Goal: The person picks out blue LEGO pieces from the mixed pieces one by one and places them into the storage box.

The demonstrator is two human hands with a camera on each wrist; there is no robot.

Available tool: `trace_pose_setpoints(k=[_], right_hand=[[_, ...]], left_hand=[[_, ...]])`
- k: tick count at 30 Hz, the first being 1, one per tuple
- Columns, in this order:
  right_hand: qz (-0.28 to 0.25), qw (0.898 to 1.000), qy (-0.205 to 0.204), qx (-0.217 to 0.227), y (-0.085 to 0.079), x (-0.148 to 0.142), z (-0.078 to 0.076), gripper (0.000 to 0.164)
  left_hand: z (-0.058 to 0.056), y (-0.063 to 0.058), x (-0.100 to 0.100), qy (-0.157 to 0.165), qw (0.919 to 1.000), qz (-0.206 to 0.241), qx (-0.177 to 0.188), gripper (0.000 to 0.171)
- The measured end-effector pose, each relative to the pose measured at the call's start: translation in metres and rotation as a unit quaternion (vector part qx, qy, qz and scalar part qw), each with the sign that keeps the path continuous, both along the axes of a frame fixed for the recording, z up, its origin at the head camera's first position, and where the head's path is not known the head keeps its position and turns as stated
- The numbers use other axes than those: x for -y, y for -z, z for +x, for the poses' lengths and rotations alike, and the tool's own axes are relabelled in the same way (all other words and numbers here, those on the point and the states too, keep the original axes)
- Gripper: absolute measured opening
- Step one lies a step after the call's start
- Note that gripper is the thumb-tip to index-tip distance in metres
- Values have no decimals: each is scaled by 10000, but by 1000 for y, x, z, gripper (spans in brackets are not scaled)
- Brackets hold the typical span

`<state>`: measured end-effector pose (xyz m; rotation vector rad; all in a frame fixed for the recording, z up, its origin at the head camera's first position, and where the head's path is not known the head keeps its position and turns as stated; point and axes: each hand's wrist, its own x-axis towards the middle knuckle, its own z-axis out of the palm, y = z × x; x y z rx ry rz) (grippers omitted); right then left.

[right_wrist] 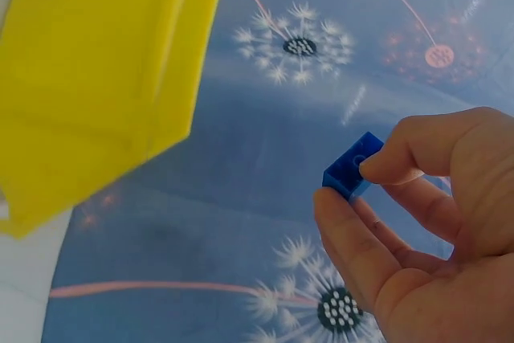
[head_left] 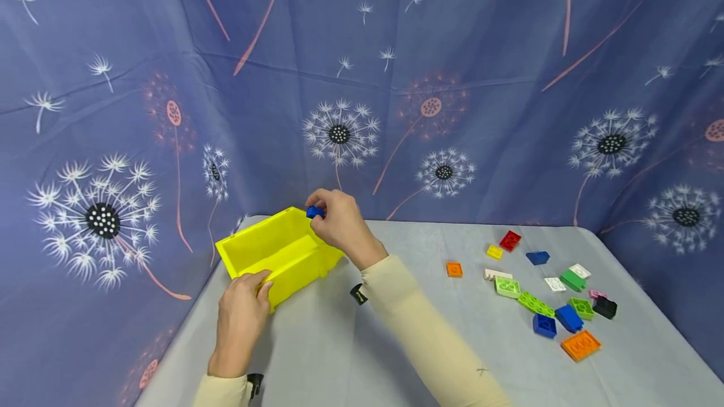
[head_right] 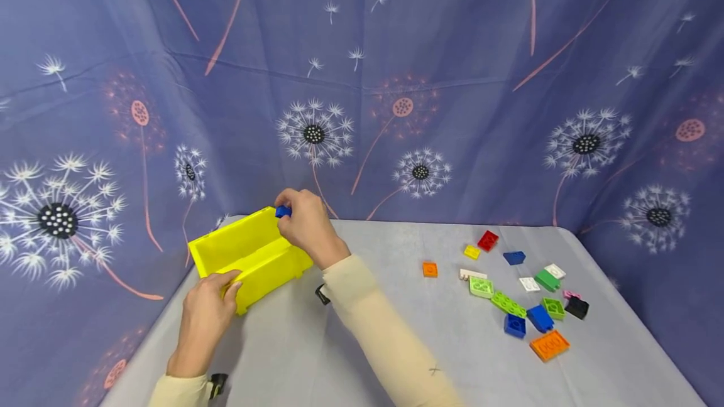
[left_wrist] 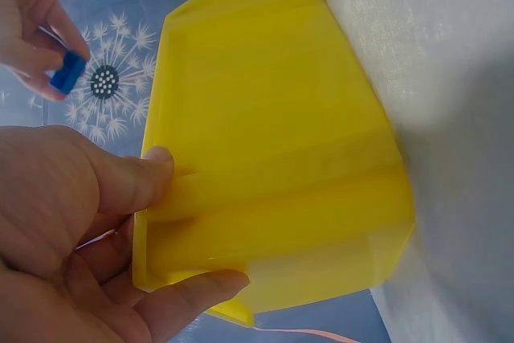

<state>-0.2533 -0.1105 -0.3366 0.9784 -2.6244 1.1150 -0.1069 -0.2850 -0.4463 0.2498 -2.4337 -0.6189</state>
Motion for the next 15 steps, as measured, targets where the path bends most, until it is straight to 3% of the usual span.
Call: trace_pose_setpoints(k=[10,15], right_hand=[[90,9997,-50,214,29,16,6,30],[180,9995,-193,191,33,30,6,31]], left_hand=[[4,1,-3,48,9998,81,152,23],[3,0,0,8,9999,46,122,23]])
